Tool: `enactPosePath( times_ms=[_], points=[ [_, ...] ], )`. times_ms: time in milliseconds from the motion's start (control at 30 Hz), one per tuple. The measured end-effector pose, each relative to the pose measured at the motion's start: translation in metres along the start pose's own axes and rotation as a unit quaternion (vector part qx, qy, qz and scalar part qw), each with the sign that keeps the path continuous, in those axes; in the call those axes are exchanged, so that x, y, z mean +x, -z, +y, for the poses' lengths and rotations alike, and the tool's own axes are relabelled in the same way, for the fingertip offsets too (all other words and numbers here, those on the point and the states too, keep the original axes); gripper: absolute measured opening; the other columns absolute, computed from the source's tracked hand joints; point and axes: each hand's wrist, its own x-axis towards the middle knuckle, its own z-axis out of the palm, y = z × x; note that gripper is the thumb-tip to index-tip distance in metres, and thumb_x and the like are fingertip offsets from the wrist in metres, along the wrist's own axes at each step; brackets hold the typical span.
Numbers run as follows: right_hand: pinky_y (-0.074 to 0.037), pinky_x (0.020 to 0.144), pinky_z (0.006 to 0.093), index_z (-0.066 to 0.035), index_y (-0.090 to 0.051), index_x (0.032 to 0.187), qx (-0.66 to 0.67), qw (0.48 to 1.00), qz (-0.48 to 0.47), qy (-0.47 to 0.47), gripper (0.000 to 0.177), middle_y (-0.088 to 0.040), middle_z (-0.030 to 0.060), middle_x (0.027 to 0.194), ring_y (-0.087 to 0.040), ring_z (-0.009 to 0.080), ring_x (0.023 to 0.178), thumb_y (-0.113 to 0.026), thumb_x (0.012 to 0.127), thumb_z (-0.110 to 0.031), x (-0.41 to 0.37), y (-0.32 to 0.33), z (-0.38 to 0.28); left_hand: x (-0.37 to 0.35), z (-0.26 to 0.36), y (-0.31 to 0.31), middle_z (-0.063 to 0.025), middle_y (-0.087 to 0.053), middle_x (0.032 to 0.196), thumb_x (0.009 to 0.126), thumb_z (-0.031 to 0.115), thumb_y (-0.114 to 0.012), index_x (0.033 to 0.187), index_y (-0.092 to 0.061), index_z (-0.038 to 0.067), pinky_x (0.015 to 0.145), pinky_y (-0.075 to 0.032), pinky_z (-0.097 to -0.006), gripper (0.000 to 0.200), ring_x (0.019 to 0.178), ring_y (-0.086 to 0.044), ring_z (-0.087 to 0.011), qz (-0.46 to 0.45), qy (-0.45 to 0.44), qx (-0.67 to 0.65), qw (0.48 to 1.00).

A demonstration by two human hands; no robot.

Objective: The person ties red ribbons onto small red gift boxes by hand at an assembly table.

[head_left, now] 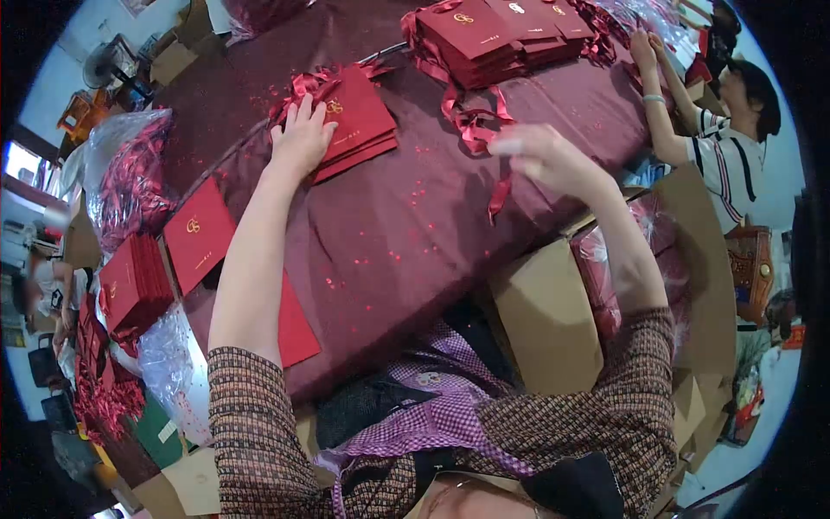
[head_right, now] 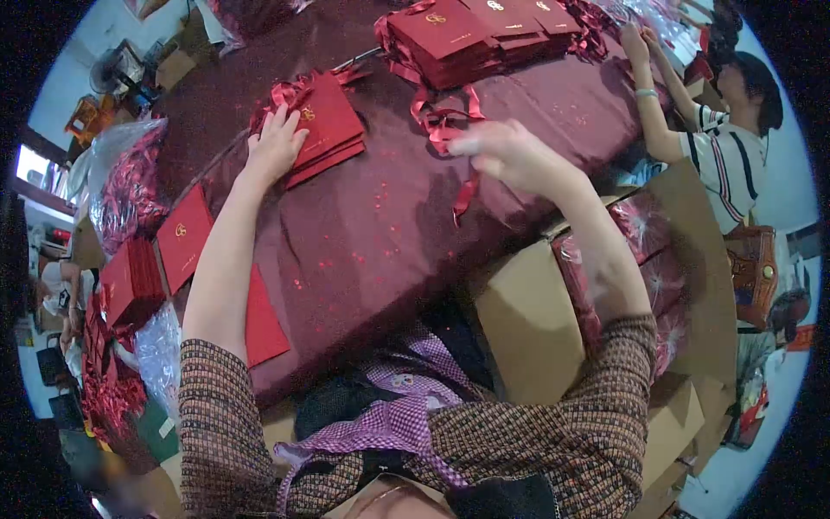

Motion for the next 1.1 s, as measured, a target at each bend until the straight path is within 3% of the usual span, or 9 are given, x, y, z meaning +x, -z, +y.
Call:
enactPosePath(
  times_ms=[167,267,400,567,700,767,900,1033,1100],
  points=[
    [-0.031,0.105,0.0457,-0.016,-0.058,0.124,-0.077,0.996,-0.041,-0.025,0.042,-0.056,0.0074,0.127,-0.042,0.0323,0.128,-0.063,0.082,-0.015,-0.035,-0.024,-0.028,-0.003,0.001,0.008,-0.0190,-0.031,0.146,0.087,0.029,-0.060,0.132,-0.046,0.010,0.098,-0.036,-0.0593,0.050,0.131,-0.034,-0.0416,0.123,-0.029,-0.032,0.992],
    [-0.033,0.103,0.0451,-0.012,-0.062,0.106,-0.051,0.999,0.012,-0.016,0.026,-0.059,0.0082,0.122,-0.047,0.0312,0.123,-0.065,0.080,-0.011,-0.037,-0.049,-0.019,-0.004,0.000,0.020,-0.0205,-0.034,0.144,0.088,0.028,-0.060,0.129,-0.049,0.008,0.098,-0.037,-0.0567,0.048,0.129,-0.038,-0.0430,0.205,-0.052,-0.125,0.969],
    [-0.036,0.100,0.0421,-0.008,-0.061,0.089,-0.023,0.996,0.082,0.004,0.012,-0.063,0.0079,0.112,-0.054,0.0269,0.116,-0.066,0.079,-0.010,-0.031,-0.060,-0.025,-0.050,-0.015,0.059,-0.0247,-0.056,0.120,0.088,0.021,-0.059,0.116,-0.056,-0.003,0.096,-0.043,-0.0395,0.037,0.113,-0.054,-0.0374,0.307,-0.070,-0.192,0.930],
    [-0.038,0.096,0.0424,-0.008,-0.060,0.089,0.032,0.986,0.162,0.009,0.012,-0.065,0.0072,0.094,-0.059,0.0272,0.102,-0.066,0.079,-0.006,-0.004,-0.072,-0.046,-0.167,-0.066,0.095,-0.0181,-0.065,0.103,0.089,0.018,-0.059,0.109,-0.063,0.000,0.083,-0.049,-0.0353,0.028,0.095,-0.064,-0.0293,0.254,0.120,-0.255,0.925],
    [-0.046,0.083,0.0355,-0.004,-0.061,0.097,0.173,0.970,0.156,-0.061,0.015,-0.064,0.0116,0.094,-0.059,0.0292,0.094,-0.063,0.083,-0.001,0.027,-0.099,-0.071,-0.259,-0.106,0.085,-0.0224,-0.066,0.092,0.090,0.032,-0.055,0.094,-0.067,-0.002,0.080,-0.049,-0.0405,0.036,0.090,-0.064,-0.0369,0.212,0.268,-0.154,0.927],
    [-0.046,0.083,0.0373,-0.004,-0.061,0.105,0.165,0.975,0.146,0.000,0.020,-0.064,0.0130,0.099,-0.059,0.0302,0.095,-0.061,0.085,-0.002,0.048,-0.107,-0.094,-0.289,-0.102,0.082,-0.0217,-0.067,0.097,0.090,0.031,-0.057,0.102,-0.066,-0.002,0.083,-0.048,-0.0363,0.036,0.095,-0.065,-0.0302,0.101,0.328,-0.126,0.931],
    [-0.045,0.078,0.0406,-0.006,-0.061,0.104,0.140,0.984,0.066,0.085,0.022,-0.059,0.0132,0.088,-0.056,0.0340,0.087,-0.059,0.082,-0.002,0.079,-0.123,-0.124,-0.313,-0.085,0.057,-0.0242,-0.065,0.088,0.086,0.033,-0.062,0.094,-0.065,-0.004,0.077,-0.049,-0.0418,0.038,0.086,-0.064,-0.0354,0.088,0.328,-0.093,0.936],
    [-0.045,0.074,0.0421,-0.006,-0.060,0.098,0.202,0.971,0.043,0.119,0.016,-0.059,0.0136,0.086,-0.057,0.0351,0.085,-0.061,0.082,-0.005,0.098,-0.140,-0.152,-0.309,-0.061,0.057,-0.0246,-0.059,0.102,0.081,0.031,-0.068,0.100,-0.062,-0.006,0.087,-0.045,-0.0440,0.042,0.100,-0.056,-0.0390,0.063,0.373,-0.099,0.920],
    [-0.046,0.075,0.0360,-0.005,-0.060,0.099,0.225,0.966,0.036,0.118,0.017,-0.058,0.0127,0.087,-0.058,0.0303,0.085,-0.060,0.082,-0.001,0.100,-0.145,-0.164,-0.306,-0.050,0.056,-0.0240,-0.058,0.100,0.080,0.028,-0.071,0.100,-0.061,-0.005,0.087,-0.045,-0.0441,0.041,0.098,-0.056,-0.0388,0.084,0.356,-0.139,0.920]
  ],
)
